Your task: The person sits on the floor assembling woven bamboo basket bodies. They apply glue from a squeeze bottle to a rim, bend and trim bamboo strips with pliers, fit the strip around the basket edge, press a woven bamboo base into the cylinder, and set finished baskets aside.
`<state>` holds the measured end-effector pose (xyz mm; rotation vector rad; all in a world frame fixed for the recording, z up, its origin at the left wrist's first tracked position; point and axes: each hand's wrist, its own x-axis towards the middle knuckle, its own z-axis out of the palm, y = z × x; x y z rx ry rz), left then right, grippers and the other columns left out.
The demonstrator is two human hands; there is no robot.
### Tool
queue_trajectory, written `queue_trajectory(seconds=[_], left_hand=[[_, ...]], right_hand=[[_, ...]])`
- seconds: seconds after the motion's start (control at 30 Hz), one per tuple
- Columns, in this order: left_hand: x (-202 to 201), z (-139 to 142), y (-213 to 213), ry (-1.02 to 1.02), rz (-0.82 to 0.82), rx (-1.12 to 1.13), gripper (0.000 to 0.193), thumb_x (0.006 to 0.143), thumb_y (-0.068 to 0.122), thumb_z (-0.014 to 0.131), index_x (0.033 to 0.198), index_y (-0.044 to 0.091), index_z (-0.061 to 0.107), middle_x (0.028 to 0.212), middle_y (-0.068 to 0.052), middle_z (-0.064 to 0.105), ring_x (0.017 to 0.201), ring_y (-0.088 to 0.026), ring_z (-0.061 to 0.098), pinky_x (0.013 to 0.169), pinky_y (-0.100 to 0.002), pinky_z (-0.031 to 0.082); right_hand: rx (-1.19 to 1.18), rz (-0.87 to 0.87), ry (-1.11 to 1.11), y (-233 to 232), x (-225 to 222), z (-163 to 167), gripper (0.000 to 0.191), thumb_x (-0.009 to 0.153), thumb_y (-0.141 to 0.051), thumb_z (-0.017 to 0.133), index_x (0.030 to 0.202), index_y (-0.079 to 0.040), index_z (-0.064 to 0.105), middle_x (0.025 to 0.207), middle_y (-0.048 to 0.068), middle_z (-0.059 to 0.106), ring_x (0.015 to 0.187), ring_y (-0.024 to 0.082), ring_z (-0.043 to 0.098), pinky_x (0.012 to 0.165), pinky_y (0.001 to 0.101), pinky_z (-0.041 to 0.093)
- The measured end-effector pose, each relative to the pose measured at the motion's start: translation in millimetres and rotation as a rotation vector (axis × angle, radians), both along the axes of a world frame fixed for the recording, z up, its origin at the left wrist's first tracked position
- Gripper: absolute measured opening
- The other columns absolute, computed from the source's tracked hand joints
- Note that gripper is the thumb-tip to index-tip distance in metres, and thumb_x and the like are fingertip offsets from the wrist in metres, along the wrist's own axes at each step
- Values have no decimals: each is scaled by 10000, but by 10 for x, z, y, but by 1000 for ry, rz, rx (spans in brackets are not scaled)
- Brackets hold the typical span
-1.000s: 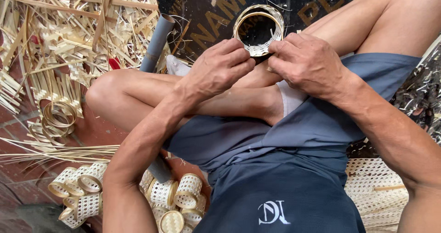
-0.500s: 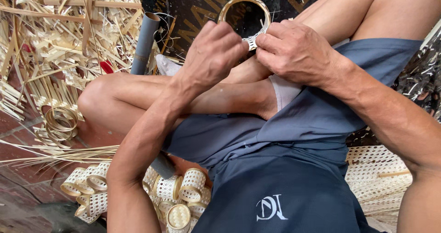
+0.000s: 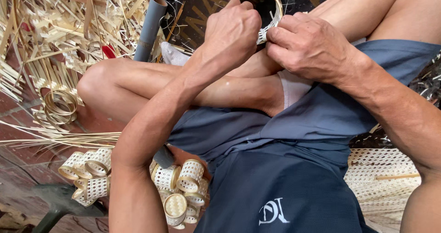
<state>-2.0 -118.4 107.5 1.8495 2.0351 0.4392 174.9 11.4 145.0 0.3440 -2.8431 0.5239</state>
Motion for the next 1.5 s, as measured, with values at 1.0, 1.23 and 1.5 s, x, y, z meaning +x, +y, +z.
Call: queue_trajectory(seconds=[1.0,1.23,1.5], left_hand=[[-329,28,-532,-365,-80,284,574,925,104,782,1407,109,469,1002,-70,648,937,-272,642,836,-366,530],[-503,-5,-508,-438,-136,309,360,989,107,691,1307,51,532,1005,-74,630,955,-269,620,836,-386,503],[-673,-2,-355,-345,-279,330,223,929,124,644,1128,31,605,896,-23,572,921,-208,582,812,-353,447]], right_hand=[[-34,-487,-288,-529,-464,-364,85,910,-109,666,866,-38,679,868,113,650,823,309,665,644,444,535],[-245,-388,-651,-174,-742,-172,155,832,-134,684,953,-105,777,800,219,698,761,432,679,666,520,540],[-387,-349,-750,47,-998,-29,72,832,-87,675,805,-23,695,760,216,674,753,435,666,653,526,519]])
